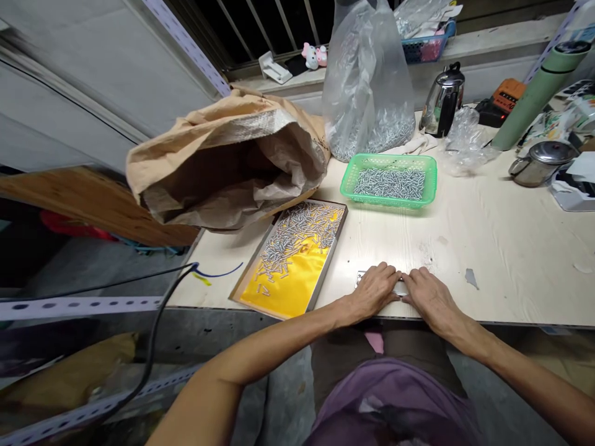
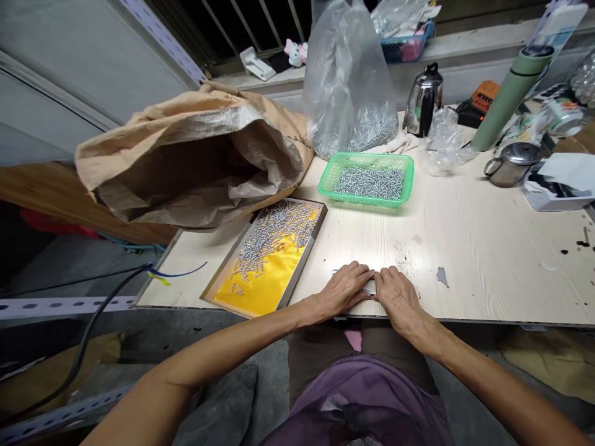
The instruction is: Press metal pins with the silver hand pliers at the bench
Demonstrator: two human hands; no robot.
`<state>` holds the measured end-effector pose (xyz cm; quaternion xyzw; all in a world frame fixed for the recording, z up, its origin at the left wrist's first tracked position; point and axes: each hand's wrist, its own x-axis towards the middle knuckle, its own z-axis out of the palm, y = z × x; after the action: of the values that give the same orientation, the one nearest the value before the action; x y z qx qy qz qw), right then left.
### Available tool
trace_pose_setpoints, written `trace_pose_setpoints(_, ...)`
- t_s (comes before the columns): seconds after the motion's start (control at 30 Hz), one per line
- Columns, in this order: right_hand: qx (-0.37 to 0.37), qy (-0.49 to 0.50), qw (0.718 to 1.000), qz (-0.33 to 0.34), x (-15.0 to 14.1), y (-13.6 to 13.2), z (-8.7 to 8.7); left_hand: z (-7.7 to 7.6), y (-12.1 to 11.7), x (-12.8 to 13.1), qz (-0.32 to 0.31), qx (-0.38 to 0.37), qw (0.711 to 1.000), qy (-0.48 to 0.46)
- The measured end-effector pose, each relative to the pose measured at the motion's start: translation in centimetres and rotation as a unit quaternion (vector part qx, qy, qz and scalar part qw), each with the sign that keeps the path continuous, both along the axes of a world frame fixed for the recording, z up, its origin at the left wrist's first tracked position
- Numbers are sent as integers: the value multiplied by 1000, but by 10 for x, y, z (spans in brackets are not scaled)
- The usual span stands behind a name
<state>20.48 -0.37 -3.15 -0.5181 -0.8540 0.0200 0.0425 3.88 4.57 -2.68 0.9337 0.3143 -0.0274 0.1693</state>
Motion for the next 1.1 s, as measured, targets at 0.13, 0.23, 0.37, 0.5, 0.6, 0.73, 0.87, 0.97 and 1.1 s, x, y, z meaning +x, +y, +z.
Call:
trace_pose_setpoints(0.13,17,4,1000,9,-1,3,-3,0,-1,5,25,-9,999,26)
trace_pose_setpoints(0.23,20,18,1000,9,0,5,-6,3,1,10,30,-16,998,49)
trace_pose_setpoints(0.37,20,31,999,6,3,7,-5,3,6,12,29,-12,998,49)
trace_pose_setpoints(0.5,9,93,995,17,16,14,0,-5,1,7,58,21,998,6)
trace_pose_setpoints(0.6,-9,143,989,35,28,24,2,-20,-17,2,67,61,993,-71)
trace_pose_setpoints(0.73,-20,99,995,-12,34,47,0,-36,-50,2,34,69,986,-149)
trace_pose_setpoints(0.87,5,28,998,-48,21,71,9,-37,-64,5,50,38,984,-169)
trace_pose_setpoints(0.97,16,8,1000,5,-6,73,22,-35,-66,7,49,22,983,-173)
trace_pose_setpoints(1.1,-36,5,975,220,-54,57,25,-44,-68,7,52,27,986,-153)
